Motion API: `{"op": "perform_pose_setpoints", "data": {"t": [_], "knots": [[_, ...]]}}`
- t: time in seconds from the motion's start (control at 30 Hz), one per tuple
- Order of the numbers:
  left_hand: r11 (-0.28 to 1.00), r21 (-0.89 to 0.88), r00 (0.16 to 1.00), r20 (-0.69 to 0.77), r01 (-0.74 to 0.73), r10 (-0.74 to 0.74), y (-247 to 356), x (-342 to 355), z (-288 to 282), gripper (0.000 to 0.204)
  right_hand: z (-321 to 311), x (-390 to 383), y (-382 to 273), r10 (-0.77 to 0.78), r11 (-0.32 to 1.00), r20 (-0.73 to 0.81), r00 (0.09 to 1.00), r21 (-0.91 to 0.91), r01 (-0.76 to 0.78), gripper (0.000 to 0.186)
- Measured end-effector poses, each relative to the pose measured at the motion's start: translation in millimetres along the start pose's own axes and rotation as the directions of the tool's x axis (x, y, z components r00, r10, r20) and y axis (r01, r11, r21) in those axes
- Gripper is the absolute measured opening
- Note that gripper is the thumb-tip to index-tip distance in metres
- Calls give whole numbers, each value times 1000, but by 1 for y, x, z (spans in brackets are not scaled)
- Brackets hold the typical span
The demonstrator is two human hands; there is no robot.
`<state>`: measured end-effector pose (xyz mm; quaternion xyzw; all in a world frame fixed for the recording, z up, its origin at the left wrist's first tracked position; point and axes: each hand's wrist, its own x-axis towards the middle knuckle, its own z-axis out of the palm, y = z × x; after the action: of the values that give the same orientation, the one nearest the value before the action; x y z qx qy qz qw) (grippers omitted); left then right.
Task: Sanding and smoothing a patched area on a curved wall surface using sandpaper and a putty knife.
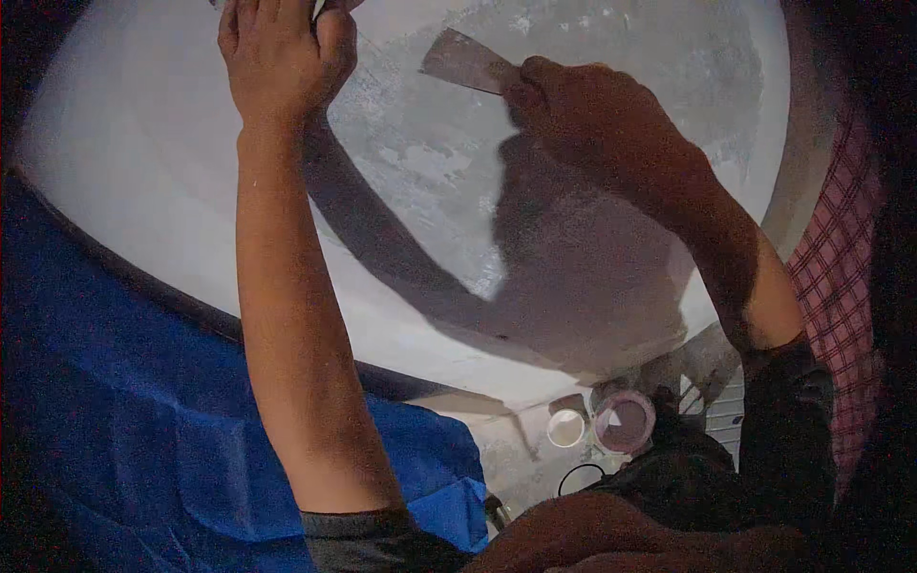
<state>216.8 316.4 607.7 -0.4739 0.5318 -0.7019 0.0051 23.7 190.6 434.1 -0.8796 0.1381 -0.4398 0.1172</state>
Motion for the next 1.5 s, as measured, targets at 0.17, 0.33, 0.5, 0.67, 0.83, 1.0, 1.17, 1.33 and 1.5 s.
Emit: {"op": "perform_pose_setpoints", "data": {"t": [0.17,0.33,0.5,0.67,0.83,1.0,1.17,1.33,1.5], "knots": [[1000,-10,999,49,14,-14,1,1,-2,63,-3,4,1,-29,999,-31,999,-15,28,37],[1000,-3,998,67,8,-8,2,2,-6,64,-6,5,1,-54,999,-53,997,5,54,37],[1000,-3,997,70,14,-14,3,2,-6,64,-9,1,2,-36,999,-72,997,3,36,38],[999,19,996,83,38,-40,4,2,-4,63,-5,0,2,-6,999,-39,999,-40,5,38],[999,15,997,67,30,-31,2,1,-3,62,0,1,3,-64,997,-59,996,-43,62,39],[1000,14,998,66,15,-16,1,2,-3,61,-2,2,3,-80,996,-115,990,-57,73,38],[999,1,997,71,37,-37,3,0,-4,61,-5,3,0,-47,998,-112,993,-54,41,37],[1000,4,999,53,14,-14,0,-3,-1,60,-6,8,2,-15,993,-24,1000,-115,12,34],[999,-10,996,80,34,-34,-3,-4,5,57,-7,-11,5,-51,998,2,999,29,50,37]]}}
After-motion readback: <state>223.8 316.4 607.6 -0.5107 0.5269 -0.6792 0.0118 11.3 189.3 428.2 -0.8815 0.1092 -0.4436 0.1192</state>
